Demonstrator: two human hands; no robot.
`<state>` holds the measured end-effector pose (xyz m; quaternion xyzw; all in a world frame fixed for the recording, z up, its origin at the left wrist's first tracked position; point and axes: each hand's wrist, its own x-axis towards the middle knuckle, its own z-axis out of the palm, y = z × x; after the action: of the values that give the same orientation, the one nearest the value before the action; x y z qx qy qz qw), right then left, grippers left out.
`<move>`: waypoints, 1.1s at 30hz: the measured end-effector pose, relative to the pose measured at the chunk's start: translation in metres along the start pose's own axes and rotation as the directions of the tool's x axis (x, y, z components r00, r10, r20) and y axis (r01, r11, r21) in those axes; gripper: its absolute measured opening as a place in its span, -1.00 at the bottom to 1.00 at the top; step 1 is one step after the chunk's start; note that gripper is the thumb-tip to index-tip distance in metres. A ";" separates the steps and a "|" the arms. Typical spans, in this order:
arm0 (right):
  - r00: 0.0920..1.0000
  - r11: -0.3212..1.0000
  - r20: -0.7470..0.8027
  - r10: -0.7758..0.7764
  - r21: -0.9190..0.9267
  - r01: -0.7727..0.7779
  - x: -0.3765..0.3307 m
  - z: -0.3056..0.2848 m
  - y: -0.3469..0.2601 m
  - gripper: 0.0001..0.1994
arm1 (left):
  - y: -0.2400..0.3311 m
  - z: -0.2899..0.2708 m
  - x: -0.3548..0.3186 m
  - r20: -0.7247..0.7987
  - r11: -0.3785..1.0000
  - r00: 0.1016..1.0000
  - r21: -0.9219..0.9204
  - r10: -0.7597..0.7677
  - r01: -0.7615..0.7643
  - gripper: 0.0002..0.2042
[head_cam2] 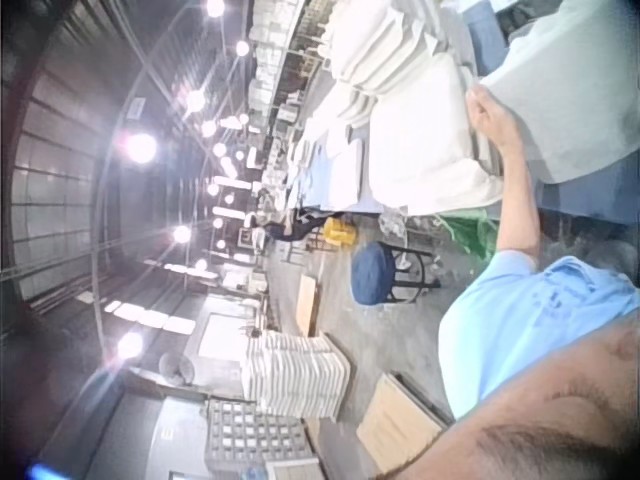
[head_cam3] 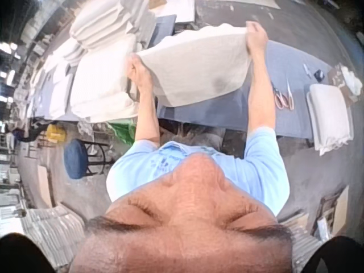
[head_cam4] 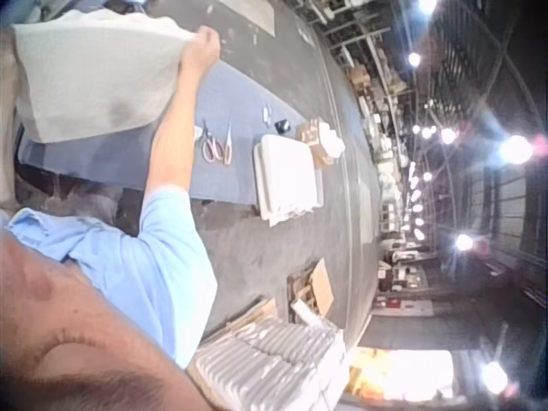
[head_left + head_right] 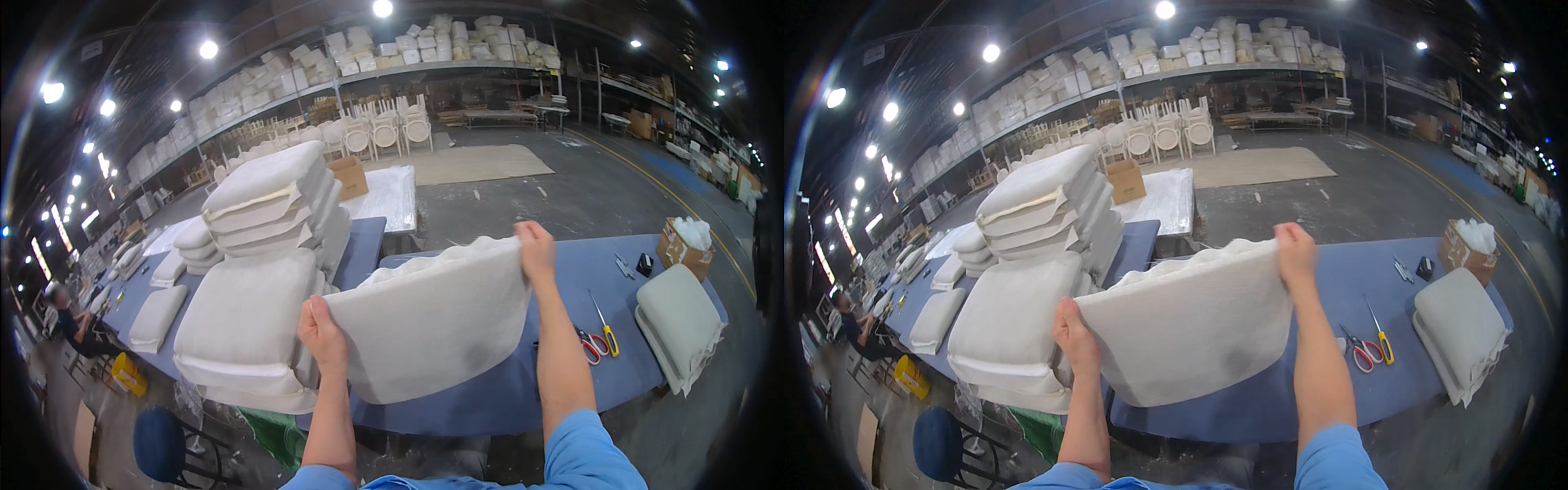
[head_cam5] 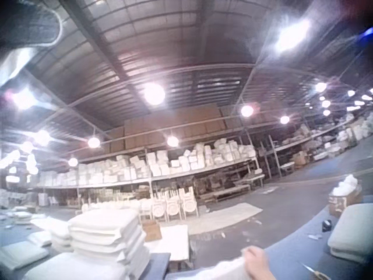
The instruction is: The person uses a staple gun to attach a white fabric cover to a cushion. They repeatedly pull the fabric taut and fire staples along the edge, then trim excess fabric with a yellow utility knife and scissors.
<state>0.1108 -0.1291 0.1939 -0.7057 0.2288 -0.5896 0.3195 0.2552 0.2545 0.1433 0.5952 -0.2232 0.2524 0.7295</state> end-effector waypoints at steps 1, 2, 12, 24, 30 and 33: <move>0.987 0.982 0.070 0.145 0.115 -0.152 -0.002 -0.006 0.005 -0.63 | 0.005 -0.002 -0.002 -0.021 1.000 1.000 -0.020 -0.004 0.003 -0.60; 0.949 0.929 0.153 0.276 0.211 -0.305 -0.006 -0.009 0.008 -0.60 | 0.010 -0.004 -0.004 -0.041 0.999 0.999 -0.044 -0.009 0.008 -0.61; 0.886 0.791 0.038 0.463 0.433 -0.432 -0.038 -0.067 0.004 -0.42 | 0.019 -0.024 -0.021 -0.045 0.989 0.996 0.119 -0.083 0.087 -0.59; 0.868 0.849 -0.041 0.495 0.234 -0.473 -0.074 -0.097 0.014 -0.44 | 0.040 0.024 0.013 0.122 0.873 0.931 0.322 0.345 -0.366 -0.72; 0.911 0.891 0.034 0.412 0.195 -0.410 -0.101 -0.095 0.048 -0.54 | 0.141 0.118 -0.066 0.816 0.517 0.374 0.109 0.442 -0.849 -0.52; 0.934 0.939 0.091 0.345 -0.039 -0.343 -0.089 -0.138 0.092 -0.64 | 0.154 0.137 -0.068 0.888 0.474 0.319 0.135 0.332 -0.870 -0.48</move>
<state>-0.0367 -0.1549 0.0801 -0.6861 0.3394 -0.4871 0.4205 0.1016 0.1385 0.2437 0.6938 -0.6343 0.3013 0.1598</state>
